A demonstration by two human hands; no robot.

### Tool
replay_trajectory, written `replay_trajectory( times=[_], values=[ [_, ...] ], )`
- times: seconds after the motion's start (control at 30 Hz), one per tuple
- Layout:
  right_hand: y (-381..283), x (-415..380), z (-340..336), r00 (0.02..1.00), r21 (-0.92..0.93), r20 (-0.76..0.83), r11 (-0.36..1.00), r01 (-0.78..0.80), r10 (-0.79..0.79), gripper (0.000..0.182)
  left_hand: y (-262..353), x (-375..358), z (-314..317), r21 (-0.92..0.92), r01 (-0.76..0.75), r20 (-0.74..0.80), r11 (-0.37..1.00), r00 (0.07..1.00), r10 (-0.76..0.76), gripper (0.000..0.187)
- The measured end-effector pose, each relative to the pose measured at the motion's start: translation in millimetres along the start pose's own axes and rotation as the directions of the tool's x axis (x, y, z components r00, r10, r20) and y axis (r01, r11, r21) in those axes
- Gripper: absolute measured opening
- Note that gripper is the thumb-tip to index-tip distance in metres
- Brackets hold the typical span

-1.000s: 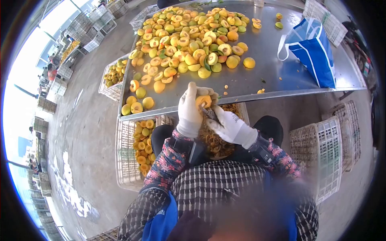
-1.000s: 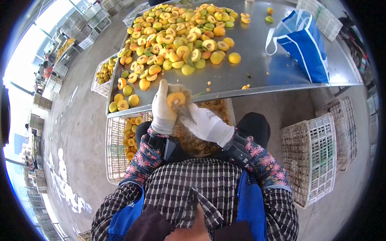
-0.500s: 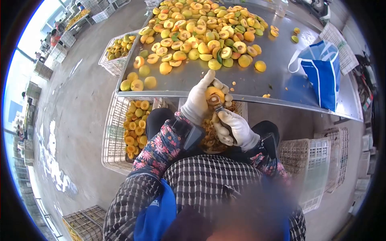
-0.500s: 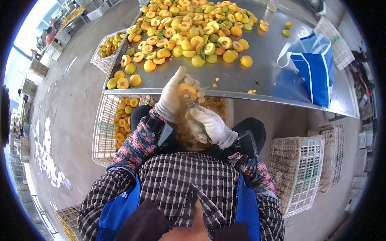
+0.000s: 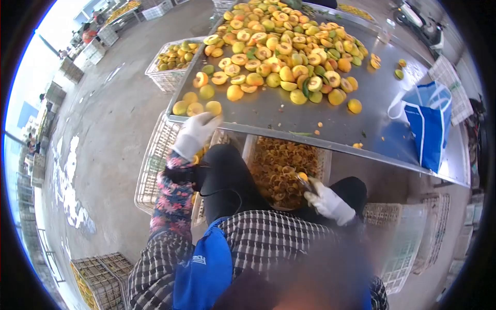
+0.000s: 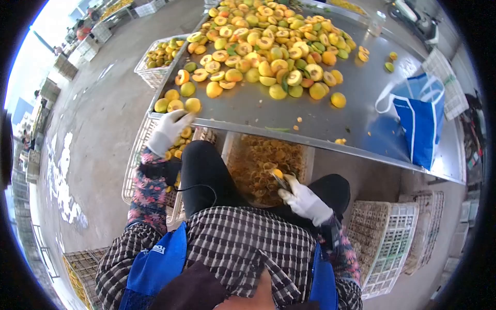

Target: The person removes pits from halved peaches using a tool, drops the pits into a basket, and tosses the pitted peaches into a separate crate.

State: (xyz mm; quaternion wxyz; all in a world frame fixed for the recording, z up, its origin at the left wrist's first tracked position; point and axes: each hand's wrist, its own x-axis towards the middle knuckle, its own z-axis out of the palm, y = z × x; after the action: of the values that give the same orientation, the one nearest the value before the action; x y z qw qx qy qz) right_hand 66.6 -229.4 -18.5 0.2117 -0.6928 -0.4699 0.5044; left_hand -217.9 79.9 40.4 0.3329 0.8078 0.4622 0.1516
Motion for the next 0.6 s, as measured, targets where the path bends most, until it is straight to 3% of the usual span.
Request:
replay_trajectory(
  times=[0.03, 0.07, 0.1, 0.2, 0.27, 0.3, 0.37, 0.43, 0.53, 0.57, 0.6],
  values=[
    [4, -4, 3, 1.000, -0.056, -0.013, 0.998, -0.004, 0.003, 0.052, -26, -5, -12, 0.137, 0.085, -0.094, 0.987, 0.993, -0.073, 0.040],
    [18, -5, 8, 0.992, -0.144, -0.086, 0.986, 0.081, -0.094, 0.052, -39, -8, -24, 0.427, 0.026, -0.244, 0.904, 0.966, 0.087, 0.040],
    [26, -2, 12, 0.969, -0.239, -0.150, 0.958, 0.159, -0.198, 0.052, -48, -11, -30, 0.681, 0.024, -0.330, 0.732, 0.902, 0.278, 0.040],
    [25, 10, 14, 0.982, -0.256, -0.129, 0.961, 0.101, -0.137, 0.053, -52, 32, -29, 0.217, -0.015, -0.296, 0.976, 0.952, 0.080, 0.043],
    [11, 15, 9, 0.981, -0.343, -0.092, 0.930, 0.131, -0.172, 0.053, -41, 61, -10, 0.093, -0.004, -0.194, 0.996, 0.981, 0.022, 0.045],
    [4, 17, 7, 0.979, -0.384, -0.079, 0.912, 0.144, -0.188, 0.053, -55, 82, 5, 0.358, -0.053, -0.193, 0.932, 0.973, 0.129, 0.046],
    [2, 20, 8, 0.975, -0.415, -0.065, 0.894, 0.168, -0.213, 0.054, -54, 99, 28, 0.597, 0.021, -0.039, 0.802, 0.999, 0.003, 0.053],
    [-1, 18, 7, 0.971, -0.433, -0.068, 0.883, 0.179, -0.230, 0.056, -61, 113, 44, 0.663, 0.037, -0.034, 0.748, 0.999, -0.020, 0.049],
    [5, 13, 7, 0.961, -0.429, -0.105, 0.883, 0.189, -0.256, 0.061, -62, 118, 47, 0.385, 0.004, -0.099, 0.923, 0.994, 0.037, 0.039],
    [1, 11, 5, 0.972, -0.387, -0.103, 0.908, 0.158, -0.213, 0.062, -58, 115, 50, 0.177, -0.011, -0.214, 0.984, 0.976, 0.049, 0.034],
    [-5, 8, 2, 0.980, -0.343, -0.103, 0.931, 0.127, -0.172, 0.062, -52, 120, 47, -0.260, 0.009, -0.154, 0.966, 0.987, -0.050, 0.033]
  ],
)
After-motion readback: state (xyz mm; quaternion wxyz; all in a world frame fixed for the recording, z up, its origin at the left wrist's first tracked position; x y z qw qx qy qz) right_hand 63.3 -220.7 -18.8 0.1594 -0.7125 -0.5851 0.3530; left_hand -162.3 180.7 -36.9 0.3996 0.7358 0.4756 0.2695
